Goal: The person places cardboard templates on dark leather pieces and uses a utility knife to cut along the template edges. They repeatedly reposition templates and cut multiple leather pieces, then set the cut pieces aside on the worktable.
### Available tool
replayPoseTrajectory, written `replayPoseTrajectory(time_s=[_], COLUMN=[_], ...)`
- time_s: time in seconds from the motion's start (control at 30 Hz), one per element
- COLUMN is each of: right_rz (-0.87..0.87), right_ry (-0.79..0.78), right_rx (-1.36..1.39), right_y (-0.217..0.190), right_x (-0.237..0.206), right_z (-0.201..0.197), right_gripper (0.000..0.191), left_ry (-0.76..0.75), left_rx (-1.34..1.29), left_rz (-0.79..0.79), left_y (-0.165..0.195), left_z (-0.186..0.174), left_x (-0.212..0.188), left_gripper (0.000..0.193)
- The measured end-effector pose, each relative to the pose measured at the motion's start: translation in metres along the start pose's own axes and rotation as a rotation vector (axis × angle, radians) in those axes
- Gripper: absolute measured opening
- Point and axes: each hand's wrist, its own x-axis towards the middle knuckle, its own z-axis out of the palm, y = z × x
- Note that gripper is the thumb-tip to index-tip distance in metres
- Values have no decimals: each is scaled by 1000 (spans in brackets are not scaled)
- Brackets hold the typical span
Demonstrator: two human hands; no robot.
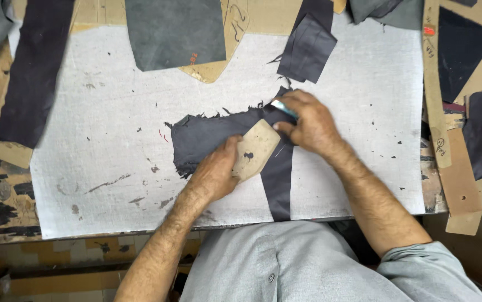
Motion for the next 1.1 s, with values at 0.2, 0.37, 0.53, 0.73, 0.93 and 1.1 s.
replayPoseTrajectory(time_s=[0.2,0.37,0.53,0.73,0.93,1.1], right_rz=[111,72,189,316,50,127], right_ry=[-265,-127,-67,31,294,453], right_rx=[-92,-182,-117,-121,52,-54], right_y=[-22,-20,-14,-4,45,71], right_x=[16,11,-3,-9,13,67], right_z=[7,2,10,2,-57,-92], right_gripper=[61,56,36,21,10,34], left_ry=[174,299,207,160,338,223], left_rx=[41,89,74,91,78,22], left_rz=[46,54,-6,48,372,281], left_y=[-6,-2,-1,6,-7,-9], left_z=[-15,2,2,-2,8,9], left_x=[-18,-19,-10,-10,-18,-6], left_gripper=[107,104,103,92,47,35])
